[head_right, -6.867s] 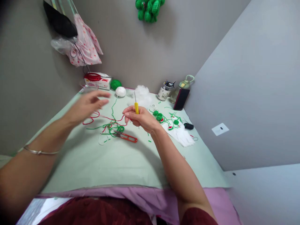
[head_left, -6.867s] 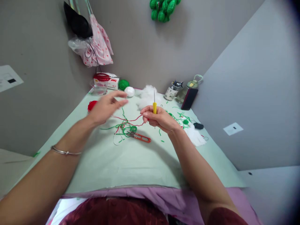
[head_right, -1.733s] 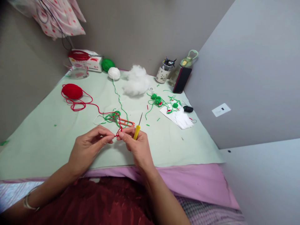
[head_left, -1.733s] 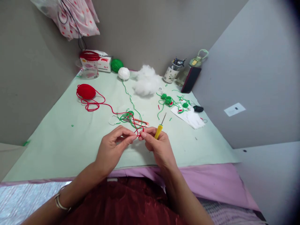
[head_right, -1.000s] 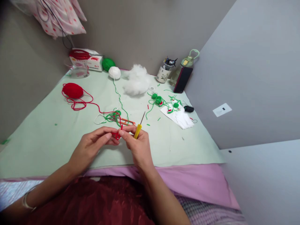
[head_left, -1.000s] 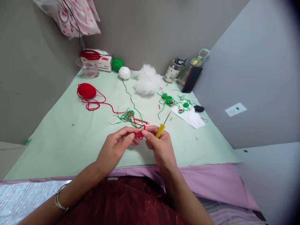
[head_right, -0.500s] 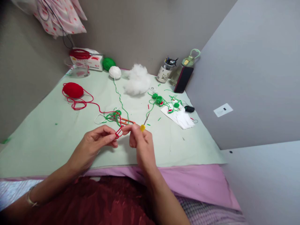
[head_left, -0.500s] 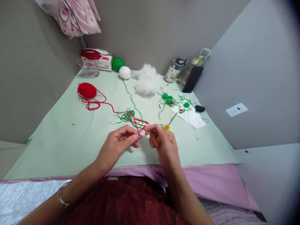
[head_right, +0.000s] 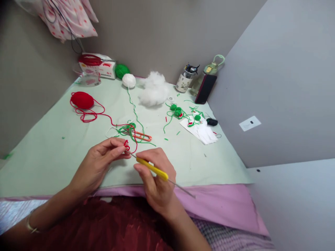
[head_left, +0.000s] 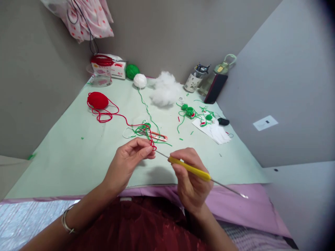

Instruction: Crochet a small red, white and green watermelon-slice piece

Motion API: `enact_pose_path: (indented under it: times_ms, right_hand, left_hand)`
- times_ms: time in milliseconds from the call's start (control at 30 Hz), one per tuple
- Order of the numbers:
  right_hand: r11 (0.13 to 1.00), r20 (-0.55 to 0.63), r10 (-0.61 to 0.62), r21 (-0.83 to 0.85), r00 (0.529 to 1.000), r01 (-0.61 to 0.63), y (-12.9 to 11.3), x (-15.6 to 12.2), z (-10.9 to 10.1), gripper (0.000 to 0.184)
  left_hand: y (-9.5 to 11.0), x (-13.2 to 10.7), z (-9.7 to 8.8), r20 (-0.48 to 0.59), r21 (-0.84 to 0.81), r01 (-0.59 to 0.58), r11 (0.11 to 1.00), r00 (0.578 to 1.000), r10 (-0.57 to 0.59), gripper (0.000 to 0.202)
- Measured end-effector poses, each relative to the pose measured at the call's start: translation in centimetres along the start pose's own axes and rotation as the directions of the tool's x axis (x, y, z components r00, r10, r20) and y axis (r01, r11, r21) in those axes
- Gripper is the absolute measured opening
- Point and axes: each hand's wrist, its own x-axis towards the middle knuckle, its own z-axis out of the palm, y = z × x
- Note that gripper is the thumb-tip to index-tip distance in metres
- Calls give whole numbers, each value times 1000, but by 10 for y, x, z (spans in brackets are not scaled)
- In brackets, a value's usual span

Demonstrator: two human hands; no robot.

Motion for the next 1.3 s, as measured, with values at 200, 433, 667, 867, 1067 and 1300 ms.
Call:
enact_pose_path:
  times_ms: [200, 433, 667, 867, 1067, 1300]
  right_hand:
    - [924, 87, -256, -270, 963, 271, 3, -1, 4, 29]
    - [862, 8, -366, -373, 931, 342, 9, -9, 11, 38]
    - [980, 15, -178, -89, 984, 179, -1, 4, -2, 23]
    - [923, 122, -285, -234, 951, 306, -2, 4, 1, 23]
    - [804, 65, -455, -399, 888, 441, 11, -8, 10, 31]
    - [989, 57, -122, -77, 991, 126, 6, 0, 4, 25]
  left_hand:
    - [2, -2, 1, 7, -40, 12, 999, 1000, -12, 12]
    - [9, -6, 6, 79, -60, 56, 997, 996, -51, 15]
    - [9, -6, 4, 113, -67, 70, 995, 992, -62, 15]
    - [8, -6, 7, 108, -66, 51, 997, 993, -43, 13]
    - [8, -5, 7, 146, -82, 64, 995, 988, -51, 15]
    - [8, -4, 4, 188, -61, 85, 995, 979, -72, 14]
